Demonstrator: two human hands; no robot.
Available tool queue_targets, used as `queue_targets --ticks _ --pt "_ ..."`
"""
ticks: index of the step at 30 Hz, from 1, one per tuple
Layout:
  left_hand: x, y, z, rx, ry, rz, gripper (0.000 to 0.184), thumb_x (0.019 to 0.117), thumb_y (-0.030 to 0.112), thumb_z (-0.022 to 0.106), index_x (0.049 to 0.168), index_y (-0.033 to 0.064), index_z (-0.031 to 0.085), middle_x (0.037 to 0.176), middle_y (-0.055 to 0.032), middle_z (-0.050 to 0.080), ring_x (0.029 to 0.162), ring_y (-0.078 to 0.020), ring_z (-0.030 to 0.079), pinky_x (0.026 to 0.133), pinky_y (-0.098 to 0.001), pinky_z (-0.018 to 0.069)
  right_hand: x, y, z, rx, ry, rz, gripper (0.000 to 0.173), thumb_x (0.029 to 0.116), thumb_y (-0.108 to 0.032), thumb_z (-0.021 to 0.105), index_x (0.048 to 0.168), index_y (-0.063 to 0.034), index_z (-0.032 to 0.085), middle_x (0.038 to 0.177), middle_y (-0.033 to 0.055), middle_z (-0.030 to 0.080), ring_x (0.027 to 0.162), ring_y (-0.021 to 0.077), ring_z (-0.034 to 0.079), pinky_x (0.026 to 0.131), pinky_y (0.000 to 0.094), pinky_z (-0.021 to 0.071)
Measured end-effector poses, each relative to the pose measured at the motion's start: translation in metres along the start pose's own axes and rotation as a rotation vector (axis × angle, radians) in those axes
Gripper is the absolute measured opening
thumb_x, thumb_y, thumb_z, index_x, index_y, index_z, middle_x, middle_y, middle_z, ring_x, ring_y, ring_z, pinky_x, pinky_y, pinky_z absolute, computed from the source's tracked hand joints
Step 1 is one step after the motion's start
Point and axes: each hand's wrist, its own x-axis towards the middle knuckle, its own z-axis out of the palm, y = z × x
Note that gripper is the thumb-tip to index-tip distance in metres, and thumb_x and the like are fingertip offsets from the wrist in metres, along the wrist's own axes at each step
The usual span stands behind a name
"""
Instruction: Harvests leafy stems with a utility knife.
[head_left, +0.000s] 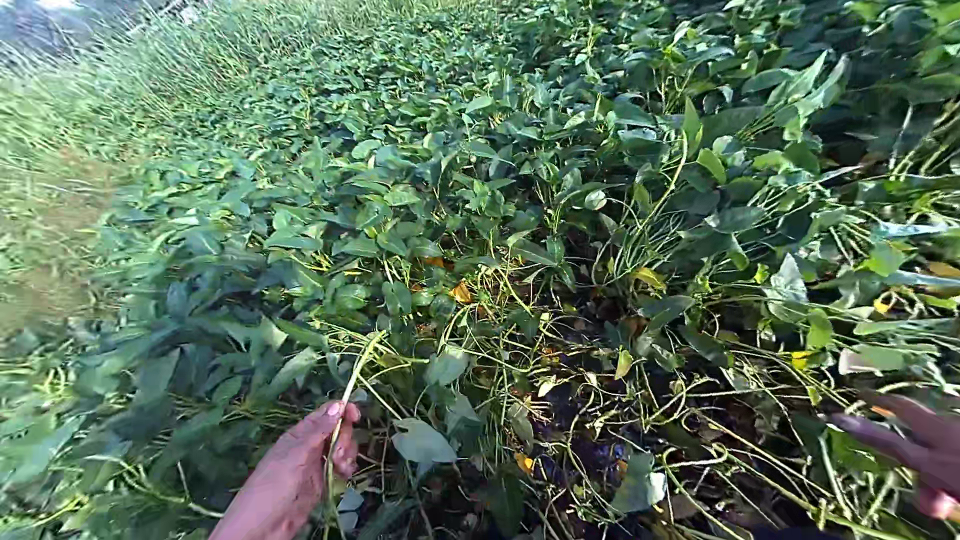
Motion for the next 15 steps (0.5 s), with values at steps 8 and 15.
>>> queue_targets --ticks 8,15 --pt "-0.059 0.016 -0.002 0.089 0.189 0.130 0.035 0.1105 0.024 0.029 0.106 0.0106 0.061 0.062 0.0057 0.051 0.044 -0.0025 0.043 0.041 -0.0169 0.0387 0.136 -0.229 0.120 0.175 -0.533 -0.691 0.050 0.1078 -0.051 0.044 0.143 -0.0150 0.050 0.083 0.0082 0.070 0.052 0.0107 0.055 0.051 0.0271 0.0454" --pt "-0.007 0.017 0.129 0.996 0.111 0.684 0.026 0.1038 0.030 0.053 0.107 0.0148 0.073 0.082 0.0077 0.070 0.072 -0.0045 0.067 0.066 -0.0257 0.0585 0.130 -0.218 0.205 0.748 -0.412 -0.630 0.051 0.1100 -0.047 0.039 0.146 -0.0113 0.048 0.094 0.0093 0.071 0.057 0.0163 0.060 0.053 0.0330 0.0514"
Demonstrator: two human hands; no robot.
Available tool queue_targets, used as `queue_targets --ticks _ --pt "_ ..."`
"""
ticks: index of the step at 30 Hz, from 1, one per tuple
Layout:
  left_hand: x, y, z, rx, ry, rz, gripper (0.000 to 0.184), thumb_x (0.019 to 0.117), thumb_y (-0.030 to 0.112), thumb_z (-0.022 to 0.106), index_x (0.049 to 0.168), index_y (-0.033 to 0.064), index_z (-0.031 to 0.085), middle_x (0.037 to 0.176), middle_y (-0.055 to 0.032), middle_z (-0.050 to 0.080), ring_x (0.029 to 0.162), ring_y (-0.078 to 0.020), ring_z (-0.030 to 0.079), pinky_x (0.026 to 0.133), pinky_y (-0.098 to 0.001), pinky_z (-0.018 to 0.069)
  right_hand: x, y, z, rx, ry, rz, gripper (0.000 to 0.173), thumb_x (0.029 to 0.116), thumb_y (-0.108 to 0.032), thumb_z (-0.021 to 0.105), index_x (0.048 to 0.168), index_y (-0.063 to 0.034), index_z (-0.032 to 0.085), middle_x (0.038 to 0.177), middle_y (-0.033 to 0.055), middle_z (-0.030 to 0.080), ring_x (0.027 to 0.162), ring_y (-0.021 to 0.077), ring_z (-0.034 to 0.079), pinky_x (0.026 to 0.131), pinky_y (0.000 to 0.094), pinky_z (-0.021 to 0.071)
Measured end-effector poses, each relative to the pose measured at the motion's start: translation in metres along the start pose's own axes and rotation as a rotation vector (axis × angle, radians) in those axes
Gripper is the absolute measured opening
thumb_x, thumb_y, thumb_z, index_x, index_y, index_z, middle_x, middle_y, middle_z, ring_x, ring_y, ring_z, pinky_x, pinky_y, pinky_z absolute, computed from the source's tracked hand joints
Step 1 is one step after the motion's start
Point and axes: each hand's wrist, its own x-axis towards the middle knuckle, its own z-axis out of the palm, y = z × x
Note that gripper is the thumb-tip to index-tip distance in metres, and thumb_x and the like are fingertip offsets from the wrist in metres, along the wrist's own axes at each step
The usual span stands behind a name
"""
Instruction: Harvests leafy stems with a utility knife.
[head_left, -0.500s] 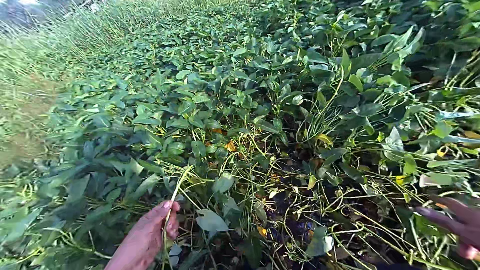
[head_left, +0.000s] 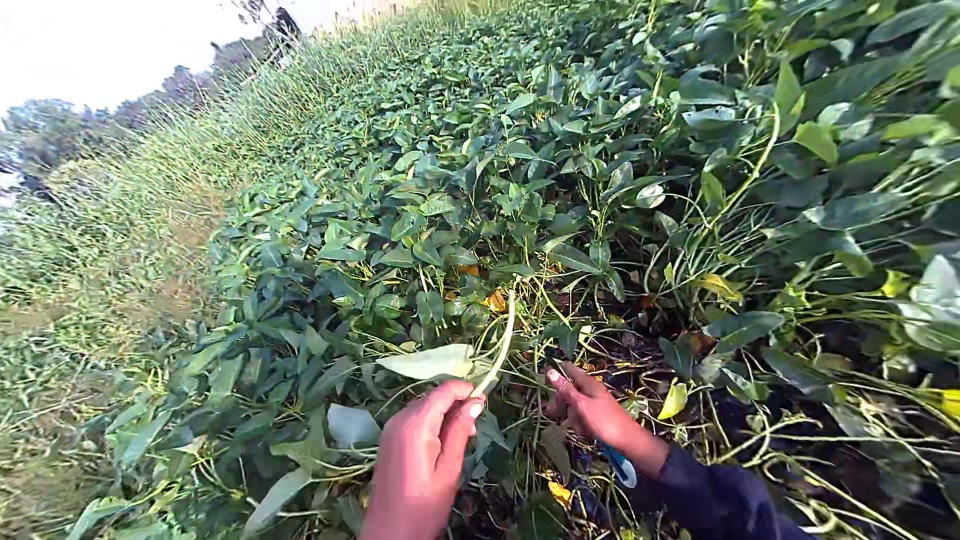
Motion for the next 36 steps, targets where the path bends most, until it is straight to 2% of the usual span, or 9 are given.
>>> queue_targets --ticks 3,7,13,17,19,23,27,31,36 --pt "0.043 0.017 0.090 0.287 -0.178 0.004 0.026 0.1047 0.026 0.056 0.111 0.0097 0.075 0.099 -0.0102 0.075 0.101 -0.0277 0.072 0.090 -0.0471 0.0574 -0.003 0.007 -0.050 0.332 0.257 0.085 0.062 0.1109 -0.053 0.016 0.146 -0.0117 0.046 0.083 0.0049 0.066 0.050 0.0098 0.049 0.049 0.0255 0.0433" --pt "0.067 -0.016 0.188 0.572 -0.703 -0.086 0.033 0.1047 0.015 0.053 0.136 0.0068 0.062 0.134 -0.0164 0.064 0.136 -0.0372 0.052 0.104 -0.0548 0.0481 0.013 0.035 -0.108 0.348 0.442 0.276 0.061 0.1124 -0.050 0.016 0.142 -0.0119 0.054 0.088 0.0084 0.066 0.052 0.0133 0.047 0.049 0.0290 0.0406" --pt "0.064 -0.024 0.146 0.613 -0.858 -0.075 0.028 0.1044 0.018 0.055 0.126 0.0065 0.068 0.135 -0.0163 0.063 0.137 -0.0370 0.050 0.106 -0.0549 0.0474 0.037 0.060 -0.105 0.564 0.520 0.474 0.054 0.1133 -0.046 0.024 0.123 -0.0057 0.058 0.072 0.0026 0.050 0.049 0.0114 0.042 0.046 0.0270 0.0396" --pt "0.069 -0.015 0.088 0.462 -0.852 -0.077 0.029 0.1047 0.028 0.057 0.117 0.0055 0.071 0.123 -0.0171 0.068 0.124 -0.0343 0.060 0.106 -0.0534 0.0463 0.051 0.058 -0.097 0.454 0.508 0.546 0.051 0.1135 -0.045 0.026 0.116 -0.0035 0.057 0.076 0.0053 0.056 0.052 0.0123 0.048 0.048 0.0283 0.0431" --pt "0.070 -0.017 0.069 0.360 -0.830 -0.076 0.030 0.1039 0.030 0.059 0.110 0.0040 0.072 0.112 -0.0181 0.070 0.113 -0.0348 0.065 0.100 -0.0553 0.0487 0.037 0.048 -0.095 0.234 0.442 0.523 0.054 0.1133 -0.039 0.034 0.135 0.0050 0.056 0.120 0.0227 0.065 0.101 0.0288 0.066 0.089 0.0470 0.0530" --pt "0.077 -0.038 0.041 0.113 -0.793 -0.163 0.029 0.1028 0.030 0.059 0.095 0.0038 0.070 0.082 -0.0085 0.064 0.076 -0.0207 0.061 0.076 -0.0431 0.0515 -0.007 0.056 -0.102 -0.074 0.182 0.308 0.047 0.1144 -0.021 0.031 0.159 -0.0047 0.033 0.141 0.0186 0.057 0.117 0.0230 0.063 0.101 0.0394 0.0505" --pt "0.071 -0.054 -0.015 -0.219 -0.694 -0.327 0.025 0.1055 0.025 0.052 0.102 0.0112 0.073 0.069 0.0077 0.059 0.055 -0.0016 0.048 0.052 -0.0189 0.0397 -0.013 0.042 -0.118 0.276 0.363 0.137 0.046 0.1146 -0.034 0.023 0.157 -0.0200 0.035 0.071 0.0031 0.053 0.049 0.0110 0.047 0.044 0.0274 0.0426" --pt "0.032 -0.040 -0.054 -0.553 -0.605 -0.415 0.028 0.1065 0.027 0.045 0.104 0.0147 0.070 0.067 0.0086 0.057 0.050 0.0015 0.044 0.044 -0.0141 0.0348 -0.049 -0.031 -0.124 0.309 0.459 -0.250 0.054 0.1116 -0.041 0.017 0.137 -0.0145 0.056 0.068 -0.0021 0.051 0.052 0.0083 0.047 0.047 0.0236 0.0429" --pt "-0.017 -0.025 -0.056 -0.761 -0.556 -0.419 0.027 0.1085 0.029 0.045 0.107 0.0139 0.068 0.071 0.0102 0.061 0.051 0.0042 0.047 0.045 -0.0123 0.0372 -0.075 -0.082 -0.057 0.406 -0.211 -0.319 0.069 0.1060 -0.062 0.015 0.143 -0.0177 0.054 0.066 0.0003 0.057 0.048 0.0057 0.051 0.045 0.0182 0.0454"
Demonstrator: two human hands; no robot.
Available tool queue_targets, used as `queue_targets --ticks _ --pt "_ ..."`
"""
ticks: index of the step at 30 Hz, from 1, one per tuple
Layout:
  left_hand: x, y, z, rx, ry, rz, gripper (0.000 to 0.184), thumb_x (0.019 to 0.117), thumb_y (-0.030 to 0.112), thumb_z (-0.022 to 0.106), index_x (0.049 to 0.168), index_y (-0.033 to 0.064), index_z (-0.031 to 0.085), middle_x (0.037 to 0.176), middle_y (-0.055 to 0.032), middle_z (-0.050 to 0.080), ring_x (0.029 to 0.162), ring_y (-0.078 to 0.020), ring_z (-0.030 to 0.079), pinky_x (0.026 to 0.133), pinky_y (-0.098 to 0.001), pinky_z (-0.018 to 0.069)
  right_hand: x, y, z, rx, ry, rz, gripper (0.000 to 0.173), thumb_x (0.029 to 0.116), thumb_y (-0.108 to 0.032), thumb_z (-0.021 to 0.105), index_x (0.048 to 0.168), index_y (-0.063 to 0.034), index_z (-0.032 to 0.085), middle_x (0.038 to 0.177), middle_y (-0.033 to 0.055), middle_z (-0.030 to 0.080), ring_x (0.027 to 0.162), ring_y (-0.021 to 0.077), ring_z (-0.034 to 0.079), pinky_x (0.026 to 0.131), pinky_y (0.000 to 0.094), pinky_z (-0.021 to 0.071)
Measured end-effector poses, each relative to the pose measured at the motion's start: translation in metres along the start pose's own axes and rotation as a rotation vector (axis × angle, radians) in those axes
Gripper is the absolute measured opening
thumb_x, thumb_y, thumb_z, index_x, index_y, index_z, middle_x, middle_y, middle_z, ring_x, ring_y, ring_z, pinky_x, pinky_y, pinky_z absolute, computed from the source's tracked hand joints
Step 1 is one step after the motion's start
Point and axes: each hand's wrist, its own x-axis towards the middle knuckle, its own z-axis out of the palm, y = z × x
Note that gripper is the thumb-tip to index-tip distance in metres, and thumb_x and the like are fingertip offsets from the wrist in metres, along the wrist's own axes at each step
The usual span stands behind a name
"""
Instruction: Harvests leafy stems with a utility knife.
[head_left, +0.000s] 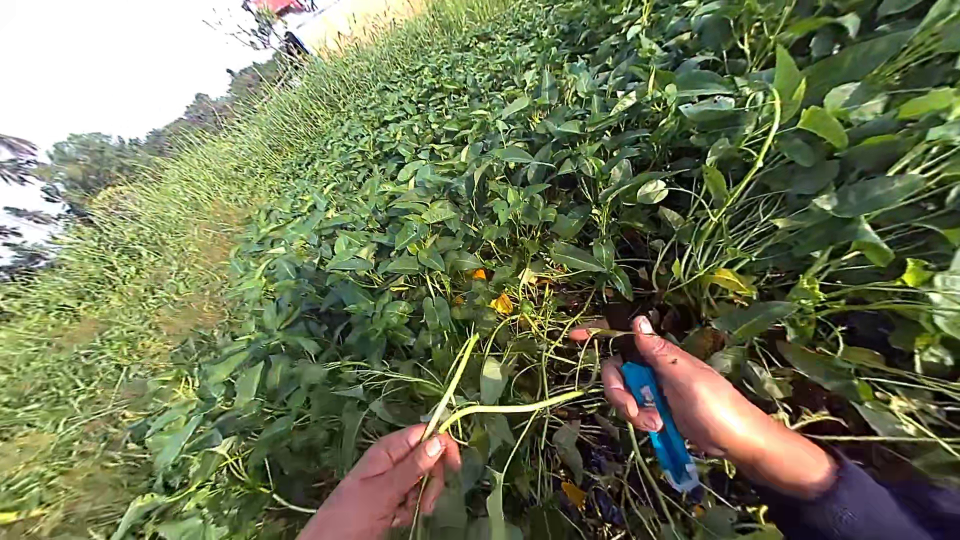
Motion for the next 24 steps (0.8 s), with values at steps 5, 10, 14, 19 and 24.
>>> queue_targets --ticks 5,10,14,19,24 --pt "-0.012 -0.032 0.032 -0.161 0.013 -0.081 0.031 0.1101 0.019 0.034 0.107 0.0101 0.063 0.070 0.0080 0.059 0.052 0.0020 0.047 0.045 -0.0138 0.0368 -0.014 0.059 0.038 -0.073 -0.231 0.279 0.059 0.1094 -0.055 0.016 0.154 -0.0207 0.036 0.090 0.0054 0.070 0.050 0.0081 0.055 0.047 0.0218 0.0468" --pt "0.001 -0.062 0.042 -0.255 -0.143 -0.134 0.029 0.1101 0.024 0.037 0.104 0.0124 0.063 0.074 0.0066 0.060 0.054 0.0011 0.050 0.046 -0.0139 0.0387 -0.047 0.090 0.022 -0.041 -0.099 0.320 0.058 0.1071 -0.060 0.020 0.141 -0.0185 0.041 0.114 0.0054 0.071 0.054 0.0091 0.058 0.049 0.0237 0.0501" --pt "0.019 -0.072 0.050 -0.306 -0.263 -0.116 0.032 0.1103 0.028 0.036 0.109 0.0115 0.064 0.080 0.0036 0.064 0.061 -0.0021 0.056 0.054 -0.0166 0.0466 -0.068 0.087 0.006 -0.219 0.077 0.163 0.050 0.1100 -0.053 0.022 0.129 -0.0159 0.050 0.114 0.0049 0.072 0.052 0.0083 0.059 0.048 0.0231 0.0520" --pt "0.038 -0.080 0.068 -0.317 -0.450 -0.109 0.026 0.1093 0.031 0.042 0.106 0.0148 0.062 0.077 0.0059 0.058 0.061 -0.0029 0.053 0.056 -0.0181 0.0463 -0.095 0.061 -0.035 -1.261 0.371 -0.319 0.050 0.1078 -0.055 0.036 0.134 -0.0184 0.058 0.099 -0.0009 0.072 0.060 0.0126 0.062 0.051 0.0366 0.0534" --pt "0.055 -0.079 0.068 -0.418 -0.173 -0.087 0.029 0.1100 0.022 0.036 0.108 0.0081 0.061 0.073 0.0009 0.061 0.071 -0.0128 0.065 0.077 -0.0319 0.0584 -0.167 0.011 -0.091 -1.232 1.112 -0.399 0.048 0.1107 -0.030 0.037 0.144 0.0043 0.039 0.116 0.0221 0.066 0.064 0.0160 0.060 0.057 0.0377 0.0513"
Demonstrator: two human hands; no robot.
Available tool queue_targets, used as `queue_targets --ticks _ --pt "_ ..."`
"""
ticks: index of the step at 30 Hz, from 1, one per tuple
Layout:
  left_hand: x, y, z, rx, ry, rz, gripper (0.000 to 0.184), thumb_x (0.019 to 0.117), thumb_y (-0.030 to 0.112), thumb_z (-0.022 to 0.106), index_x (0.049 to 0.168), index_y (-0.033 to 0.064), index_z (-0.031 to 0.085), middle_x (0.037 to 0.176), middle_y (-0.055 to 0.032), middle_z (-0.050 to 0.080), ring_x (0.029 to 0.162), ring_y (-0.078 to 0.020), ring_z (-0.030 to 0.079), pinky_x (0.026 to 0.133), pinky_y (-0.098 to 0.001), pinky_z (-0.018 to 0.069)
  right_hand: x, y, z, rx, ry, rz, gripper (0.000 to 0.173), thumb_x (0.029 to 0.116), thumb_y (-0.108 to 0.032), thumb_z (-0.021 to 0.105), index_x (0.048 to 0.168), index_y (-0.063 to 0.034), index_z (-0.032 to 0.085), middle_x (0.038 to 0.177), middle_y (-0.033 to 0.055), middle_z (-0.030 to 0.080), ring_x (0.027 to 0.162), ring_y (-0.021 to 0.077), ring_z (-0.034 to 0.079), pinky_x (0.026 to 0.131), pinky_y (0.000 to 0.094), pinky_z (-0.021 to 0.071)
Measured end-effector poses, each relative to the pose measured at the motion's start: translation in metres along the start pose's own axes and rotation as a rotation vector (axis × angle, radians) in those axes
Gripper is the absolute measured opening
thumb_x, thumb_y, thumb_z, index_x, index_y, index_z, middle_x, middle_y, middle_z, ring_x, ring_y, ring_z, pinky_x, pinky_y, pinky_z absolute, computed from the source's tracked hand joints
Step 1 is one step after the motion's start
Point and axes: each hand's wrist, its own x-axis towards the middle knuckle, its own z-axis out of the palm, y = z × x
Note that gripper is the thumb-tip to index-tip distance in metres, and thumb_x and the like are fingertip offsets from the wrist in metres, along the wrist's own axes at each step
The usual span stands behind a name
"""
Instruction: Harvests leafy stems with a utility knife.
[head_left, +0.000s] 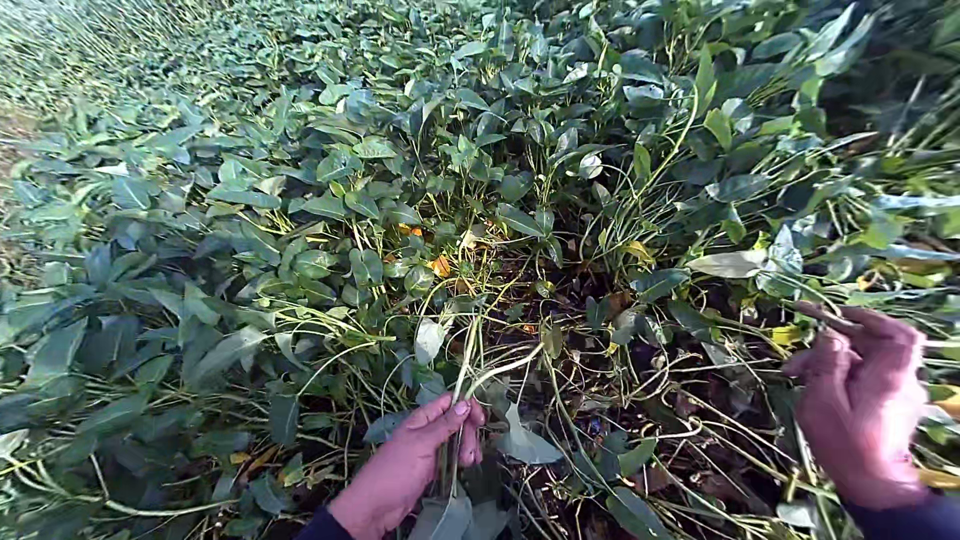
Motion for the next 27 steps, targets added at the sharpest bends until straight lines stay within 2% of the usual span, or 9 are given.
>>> queue_targets --ticks 2,5,9,11,14,17,22,25,27 --pt "0.012 -0.003 0.015 -0.046 0.219 -0.017 0.028 0.1114 0.016 0.035 0.113 0.0007 0.059 0.071 -0.0055 0.063 0.071 -0.0214 0.070 0.078 -0.0405 0.0632 0.005 0.021 -0.022 0.102 0.134 0.259 0.058 0.1127 -0.038 0.030 0.158 -0.0040 0.019 0.124 0.0089 0.064 0.061 0.0031 0.056 0.054 0.0250 0.0498" --pt "0.054 -0.029 0.055 0.065 0.400 -0.085 0.027 0.1117 0.016 0.039 0.123 -0.0007 0.058 0.083 -0.0090 0.067 0.064 -0.0180 0.068 0.058 -0.0311 0.0590 0.016 -0.015 0.001 0.248 0.066 0.301 0.059 0.1118 -0.041 0.023 0.163 -0.0157 0.008 0.106 0.0041 0.069 0.053 0.0048 0.053 0.047 0.0247 0.0469" --pt "0.139 -0.092 0.085 0.322 0.442 -0.197 0.038 0.1109 0.026 0.044 0.138 0.0014 0.055 0.116 -0.0163 0.067 0.071 -0.0205 0.063 0.062 -0.0365 0.0529 0.043 -0.061 0.095 0.414 -0.415 0.214 0.050 0.1110 -0.039 0.023 0.151 -0.0139 0.042 0.086 0.0039 0.069 0.052 0.0130 0.056 0.048 0.0311 0.0503" --pt "0.166 -0.115 0.091 0.299 0.496 -0.226 0.043 0.1071 0.031 0.054 0.136 -0.0001 0.056 0.108 -0.0173 0.067 0.068 -0.0217 0.059 0.063 -0.0397 0.0515 0.060 -0.063 0.147 0.472 -0.756 0.356 0.050 0.1135 -0.039 0.023 0.140 -0.0107 0.054 0.084 0.0060 0.068 0.054 0.0133 0.055 0.052 0.0307 0.0485" --pt "0.169 -0.115 0.101 0.163 0.494 -0.224 0.029 0.1051 0.026 0.060 0.116 0.0006 0.067 0.082 -0.0070 0.068 0.053 -0.0095 0.050 0.050 -0.0262 0.0409 0.075 -0.030 0.208 0.495 -1.126 0.664 0.058 0.1127 -0.048 0.017 0.140 -0.0112 0.053 0.082 0.0052 0.066 0.051 0.0093 0.048 0.050 0.0248 0.0419" --pt "0.143 -0.096 0.092 0.104 0.370 -0.266 0.025 0.1075 0.024 0.054 0.115 0.0028 0.066 0.076 -0.0024 0.063 0.047 -0.0059 0.044 0.044 -0.0212 0.0361 0.067 0.017 0.214 0.407 -1.049 0.880 0.059 0.1125 -0.049 0.018 0.141 -0.0109 0.052 0.082 0.0046 0.066 0.050 0.0089 0.045 0.048 0.0254 0.0385" --pt "0.104 -0.065 0.062 0.197 0.190 -0.272 0.018 0.1059 0.020 0.055 0.107 0.0056 0.067 0.073 0.0016 0.062 0.047 -0.0024 0.043 0.042 -0.0177 0.0333 0.032 0.094 0.161 0.556 -0.714 1.119 0.053 0.1133 -0.045 0.020 0.147 -0.0138 0.046 0.078 0.0052 0.065 0.046 0.0086 0.045 0.043 0.0246 0.0387" --pt "0.099 -0.053 0.069 0.242 0.158 -0.237 0.017 0.1048 0.017 0.056 0.103 0.0050 0.068 0.071 0.0019 0.062 0.049 -0.0029 0.046 0.044 -0.0184 0.0355 0.032 0.095 0.145 0.586 -0.749 1.077 0.057 0.1132 -0.045 0.016 0.143 -0.0099 0.050 0.076 0.0044 0.064 0.046 0.0083 0.045 0.044 0.0241 0.0395" --pt "0.097 -0.043 0.085 0.235 0.145 -0.204 0.014 0.1041 0.016 0.057 0.103 0.0046 0.066 0.071 0.0021 0.062 0.049 -0.0022 0.046 0.045 -0.0182 0.0355 0.049 0.074 0.151 0.388 -0.858 0.932 0.062 0.1129 -0.045 0.012 0.139 -0.0065 0.052 0.074 0.0046 0.062 0.049 0.0110 0.047 0.048 0.0267 0.0426"
